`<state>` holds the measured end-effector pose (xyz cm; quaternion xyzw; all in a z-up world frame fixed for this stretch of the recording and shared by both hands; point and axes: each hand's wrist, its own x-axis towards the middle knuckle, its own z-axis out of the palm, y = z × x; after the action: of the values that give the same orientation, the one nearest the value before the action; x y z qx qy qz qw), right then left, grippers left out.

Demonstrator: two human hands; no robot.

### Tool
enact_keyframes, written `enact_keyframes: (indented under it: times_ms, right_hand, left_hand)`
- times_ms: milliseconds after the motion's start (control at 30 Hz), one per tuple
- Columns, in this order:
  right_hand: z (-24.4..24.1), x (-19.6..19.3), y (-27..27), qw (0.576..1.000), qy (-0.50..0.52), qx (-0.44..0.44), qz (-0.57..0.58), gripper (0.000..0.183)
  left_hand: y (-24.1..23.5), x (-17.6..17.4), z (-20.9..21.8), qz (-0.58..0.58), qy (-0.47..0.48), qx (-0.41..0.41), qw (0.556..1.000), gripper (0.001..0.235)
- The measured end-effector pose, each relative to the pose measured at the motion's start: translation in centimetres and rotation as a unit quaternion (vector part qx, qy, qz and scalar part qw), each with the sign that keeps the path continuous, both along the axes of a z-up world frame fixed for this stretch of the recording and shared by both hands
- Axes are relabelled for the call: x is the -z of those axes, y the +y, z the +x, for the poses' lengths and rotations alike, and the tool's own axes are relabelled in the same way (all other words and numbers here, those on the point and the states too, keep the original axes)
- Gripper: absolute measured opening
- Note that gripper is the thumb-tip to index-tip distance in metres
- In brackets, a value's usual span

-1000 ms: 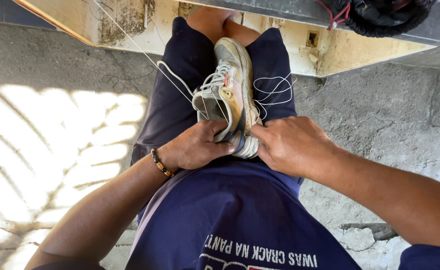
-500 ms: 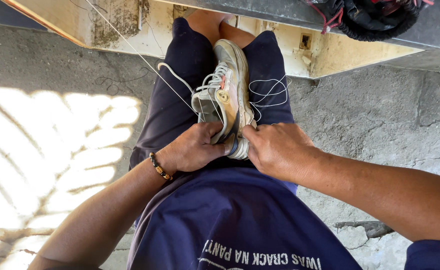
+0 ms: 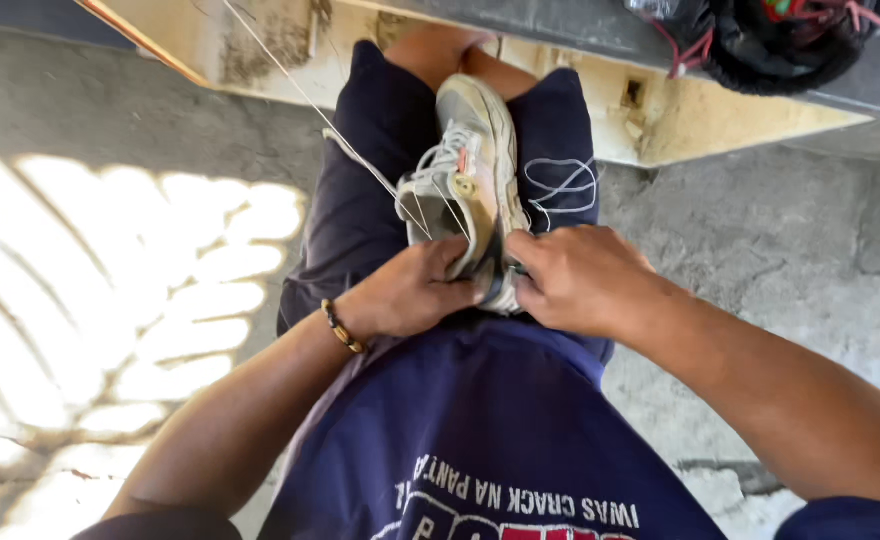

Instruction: The person is repairing a worn sneaker by stitching the sole to the upper. They use a curved awl and white thread to repeatedly pierce the shoe material and pull the thread through, securing the sole.

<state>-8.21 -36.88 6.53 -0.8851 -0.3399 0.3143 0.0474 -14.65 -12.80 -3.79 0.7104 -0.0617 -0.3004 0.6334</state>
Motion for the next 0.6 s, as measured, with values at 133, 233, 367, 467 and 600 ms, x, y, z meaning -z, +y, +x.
enact_keyframes:
  times_ms: [133, 233, 367, 467, 600]
  right_hand:
    - [2.7, 0.5, -0.9, 0.997, 0.047, 0.034, 0.042, 0.029]
    - [2.5, 2.5, -2.0, 0.995, 0.046, 0.054, 0.074, 0.032]
    - [2.5, 2.7, -2.8, 0.995, 0.027, 0.066, 0.073, 0.027]
    - [2.0, 2.4, -2.5, 0.993, 0.023, 0.084, 0.076, 0.027]
    - [1.3, 2.6, -2.7, 0.99, 0.011, 0.122, 0.068, 0.03]
  left_hand:
    - [0.3, -1.6, 2.1, 0.027, 0.019, 0.029, 0.999, 0.041]
    - [1.1, -2.9, 1.9, 0.035, 0.031, -0.011, 0.999, 0.043]
    - [4.2, -3.4, 2.3, 0.105, -0.096, -0.138, 0.98, 0.027]
    - [9.1, -0.2, 2.2, 0.263, -0.098, -0.193, 0.94, 0.021]
    - [13.8, 1.3, 2.1, 0.156, -0.025, -0.366, 0.917, 0.023]
